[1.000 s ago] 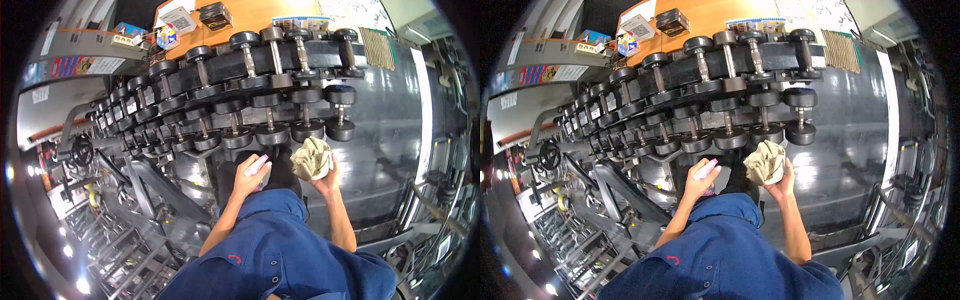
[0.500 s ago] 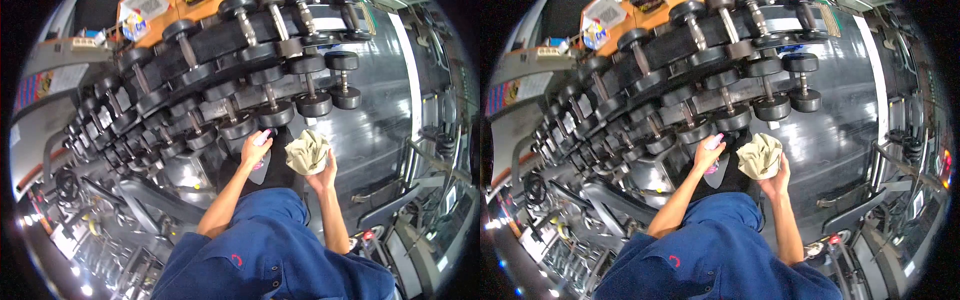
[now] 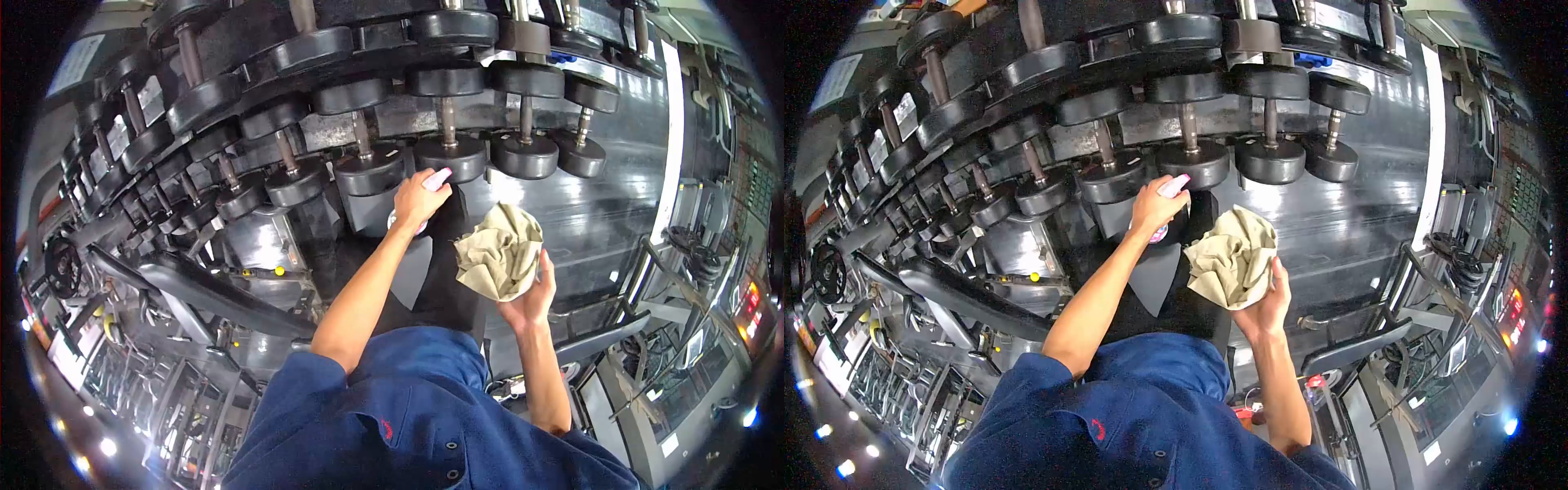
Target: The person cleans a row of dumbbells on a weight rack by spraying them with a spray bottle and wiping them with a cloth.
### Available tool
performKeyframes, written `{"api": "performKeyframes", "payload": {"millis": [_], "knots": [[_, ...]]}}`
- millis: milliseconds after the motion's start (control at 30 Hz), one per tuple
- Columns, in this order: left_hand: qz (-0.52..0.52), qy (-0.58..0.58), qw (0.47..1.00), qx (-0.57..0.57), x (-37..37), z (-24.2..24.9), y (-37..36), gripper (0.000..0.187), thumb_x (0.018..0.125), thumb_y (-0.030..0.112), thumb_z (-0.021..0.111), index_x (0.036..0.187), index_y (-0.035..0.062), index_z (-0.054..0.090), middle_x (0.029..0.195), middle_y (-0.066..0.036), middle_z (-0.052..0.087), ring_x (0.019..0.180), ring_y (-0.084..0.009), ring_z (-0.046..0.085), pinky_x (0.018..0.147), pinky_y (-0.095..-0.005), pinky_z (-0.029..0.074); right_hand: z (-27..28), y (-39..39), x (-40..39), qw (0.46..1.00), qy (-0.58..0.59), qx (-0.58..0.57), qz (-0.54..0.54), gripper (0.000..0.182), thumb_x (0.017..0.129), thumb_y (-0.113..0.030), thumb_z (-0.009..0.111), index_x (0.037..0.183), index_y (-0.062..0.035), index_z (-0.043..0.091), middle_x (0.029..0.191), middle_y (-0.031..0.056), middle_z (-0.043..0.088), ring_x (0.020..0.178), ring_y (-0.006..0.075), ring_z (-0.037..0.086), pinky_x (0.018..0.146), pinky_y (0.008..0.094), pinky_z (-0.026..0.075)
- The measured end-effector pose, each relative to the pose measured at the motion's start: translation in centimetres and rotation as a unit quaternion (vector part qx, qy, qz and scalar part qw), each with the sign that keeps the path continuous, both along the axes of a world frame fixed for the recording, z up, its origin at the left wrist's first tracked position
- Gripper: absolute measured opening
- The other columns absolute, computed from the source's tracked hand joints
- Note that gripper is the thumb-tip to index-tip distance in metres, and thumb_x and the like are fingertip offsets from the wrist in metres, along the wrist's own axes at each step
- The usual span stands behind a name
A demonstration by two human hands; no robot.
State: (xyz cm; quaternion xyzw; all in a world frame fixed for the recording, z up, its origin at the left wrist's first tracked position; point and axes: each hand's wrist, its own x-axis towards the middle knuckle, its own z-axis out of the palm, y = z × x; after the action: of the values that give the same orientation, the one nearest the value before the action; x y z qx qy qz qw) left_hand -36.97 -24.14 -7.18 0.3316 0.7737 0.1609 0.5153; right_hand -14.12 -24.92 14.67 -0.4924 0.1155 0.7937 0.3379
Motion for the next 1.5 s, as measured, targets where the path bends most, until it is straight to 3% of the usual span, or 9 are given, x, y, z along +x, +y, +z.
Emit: {"api": "performKeyframes", "payload": {"millis": [67, 367, 533, 667, 800, 900, 967, 1233, 1500], "knots": [[-0.021, 0.002, 0.999, -0.034, 0.1, 0.7, 0.6, 0.048, 0.087, 0.051, 0.075, 0.118, 0.0148, 0.079, 0.12, -0.02, 0.079, 0.115, -0.0455, 0.073, 0.099, -0.055, 0.058, -0.2, 0.3, 0.8, 1.0, -0.005, 0.005, -0.005, 0.079, 0.106, -0.06, 0.058, 0.164, -0.0069, 0.05, 0.163, 0.0146, 0.057, 0.149, 0.0345, 0.056, 0.128, 0.0528, 0.039], [-0.014, 0.001, 1.0, -0.021, 2.9, 2.0, 1.8, 0.044, 0.087, 0.05, 0.077, 0.112, 0.0138, 0.078, 0.112, -0.02, 0.08, 0.11, -0.0467, 0.074, 0.093, -0.0572, 0.058, -0.6, 0.1, 2.8, 0.999, -0.03, 0.002, -0.037, 0.078, 0.105, -0.064, 0.057, 0.161, -0.0095, 0.055, 0.159, 0.0124, 0.062, 0.143, 0.0333, 0.061, 0.122, 0.052, 0.046], [-0.003, 0.02, 0.997, 0.079, 5.2, 2.6, 2.8, 0.037, 0.089, 0.045, 0.079, 0.099, 0.0098, 0.073, 0.093, -0.016, 0.08, 0.086, -0.0387, 0.078, 0.078, -0.0521, 0.059, -2.4, -0.4, 4.1, 0.993, -0.098, 0.056, 0.027, 0.067, 0.111, -0.042, 0.061, 0.166, -0.0085, 0.043, 0.163, 0.0126, 0.056, 0.148, 0.0315, 0.056, 0.125, 0.0516, 0.045], [0.068, -0.059, 0.993, 0.075, 4.4, 4.1, 2.0, 0.035, 0.093, 0.04, 0.081, 0.09, 0.0064, 0.069, 0.072, -0.012, 0.074, 0.061, -0.03, 0.074, 0.065, -0.0443, 0.058, -8.8, 0.4, 4.5, 0.944, -0.255, 0.111, 0.175, 0.043, 0.112, -0.028, 0.064, 0.144, 0.0007, 0.064, 0.129, 0.0086, 0.074, 0.118, 0.0194, 0.071, 0.105, 0.0361, 0.054], [0.125, -0.108, 0.98, 0.115, 1.8, 5.7, -0.7, 0.026, 0.098, 0.022, 0.083, 0.089, 0.0028, 0.069, 0.07, 0.0, 0.063, 0.054, -0.0081, 0.061, 0.05, -0.0296, 0.049, -13.2, 4.0, -0.2, 0.837, -0.373, 0.298, 0.268, 0.051, 0.107, -0.021, 0.061, 0.15, 0.0073, 0.055, 0.143, 0.0183, 0.065, 0.129, 0.0277, 0.063, 0.112, 0.0403, 0.049], [0.131, -0.1, 0.977, 0.132, -0.8, 8.0, -3.0, 0.023, 0.1, 0.021, 0.083, 0.093, 0.003, 0.07, 0.074, 0.001, 0.063, 0.055, -0.007, 0.06, 0.05, -0.0275, 0.049, -19.4, 5.0, -4.0, 0.588, -0.524, 0.489, 0.374, 0.074, 0.099, -0.019, 0.07, 0.163, 0.0043, 0.04, 0.172, 0.0328, 0.032, 0.158, 0.0484, 0.037, 0.128, 0.0517, 0.037], [0.211, -0.141, 0.962, 0.102, -1.7, 9.7, -4.5, 0.018, 0.101, 0.015, 0.082, 0.098, 0.0027, 0.069, 0.078, 0.003, 0.064, 0.056, -0.0055, 0.059, 0.05, -0.0246, 0.048, -21.1, 6.0, -6.1, 0.525, -0.528, 0.541, 0.391, 0.092, 0.091, -0.028, 0.083, 0.168, -0.0073, 0.038, 0.174, 0.0346, 0.023, 0.158, 0.0607, 0.027, 0.131, 0.0647, 0.027], [0.251, -0.124, 0.955, 0.094, -5.1, 14.0, -9.1, 0.021, 0.1, 0.016, 0.083, 0.09, 0.0038, 0.069, 0.071, 0.003, 0.061, 0.053, -0.0064, 0.058, 0.049, -0.0268, 0.046, -23.3, 5.3, -9.6, 0.328, -0.634, 0.527, 0.461, 0.082, 0.086, -0.02, 0.081, 0.162, -0.0219, 0.053, 0.177, 0.0203, 0.033, 0.162, 0.053, 0.029, 0.128, 0.0779, 0.019], [0.21, -0.13, 0.963, 0.111, -4.8, 14.6, -9.3, 0.014, 0.101, 0.01, 0.08, 0.098, 0.0011, 0.07, 0.079, -0.001, 0.066, 0.057, -0.0069, 0.06, 0.051, -0.0253, 0.049, -24.1, 7.3, -10.0, 0.178, -0.542, 0.671, 0.475, 0.062, 0.09, -0.017, 0.071, 0.151, -0.0148, 0.061, 0.151, 0.0112, 0.062, 0.139, 0.0331, 0.058, 0.131, 0.0651, 0.026]]}}
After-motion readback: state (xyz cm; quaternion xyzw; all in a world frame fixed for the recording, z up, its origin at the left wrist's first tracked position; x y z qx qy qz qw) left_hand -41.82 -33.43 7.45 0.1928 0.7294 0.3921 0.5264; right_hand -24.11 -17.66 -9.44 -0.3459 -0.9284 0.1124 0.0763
